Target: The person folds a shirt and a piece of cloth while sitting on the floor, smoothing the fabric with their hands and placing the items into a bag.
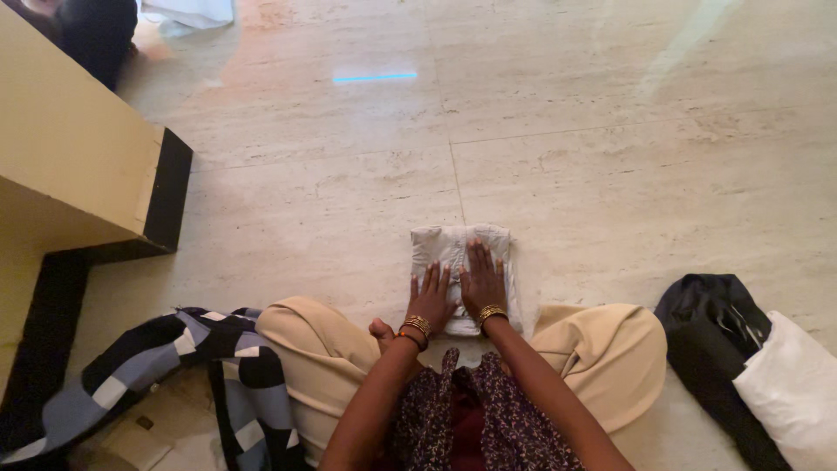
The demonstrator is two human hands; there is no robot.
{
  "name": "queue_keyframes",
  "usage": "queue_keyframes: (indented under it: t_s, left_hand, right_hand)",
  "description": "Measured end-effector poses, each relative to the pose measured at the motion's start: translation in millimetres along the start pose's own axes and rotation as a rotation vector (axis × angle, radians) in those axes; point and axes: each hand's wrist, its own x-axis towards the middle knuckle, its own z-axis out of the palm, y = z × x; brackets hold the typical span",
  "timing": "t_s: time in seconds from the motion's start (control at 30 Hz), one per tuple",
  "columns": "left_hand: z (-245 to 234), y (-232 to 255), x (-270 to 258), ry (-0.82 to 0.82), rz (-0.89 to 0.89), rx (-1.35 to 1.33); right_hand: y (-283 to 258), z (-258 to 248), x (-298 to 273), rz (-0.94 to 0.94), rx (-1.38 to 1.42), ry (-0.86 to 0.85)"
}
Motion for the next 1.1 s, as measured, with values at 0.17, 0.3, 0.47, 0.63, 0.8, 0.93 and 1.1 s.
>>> queue_keyframes:
  t_s: [0.17, 0.3, 0.47, 0.63, 0.8, 0.93, 1.1]
  left_hand:
    - [5.7, -8.6, 7.0, 0.245, 0.002, -0.098]
    - [2.9, -7.1, 16.6, 0.504, -0.335, -0.067]
    - [15.7, -39.6, 33.0, 0.561, -0.529, -0.618]
    - [12.1, -33.9, 32.4, 0.545, -0.54, -0.523]
    - [-14.8, -20.9, 29.0, 0.3, -0.688, -0.586]
    - [-6.5, -33.4, 34.1, 0.184, -0.583, -0.719]
    - [15.2, -40.5, 46.7, 0.319, -0.638, -0.884]
  right_hand:
    - [2.6, 2.4, -0.7, 0.002, -0.005, -0.023]
    - [7.2, 10.3, -6.9, 0.022, -0.009, -0.02]
    - [24.9, 21.6, 8.6, -0.056, -0.058, -0.014]
    - [60.5, -11.4, 9.5, 0.452, -0.047, 0.171]
    - [100.5, -11.5, 2.9, 0.591, 0.066, -0.043]
    - [118.3, -2.9, 7.6, 0.554, 0.13, -0.223]
    - [113.4, -2.9, 6.0, 0.473, 0.379, -0.282]
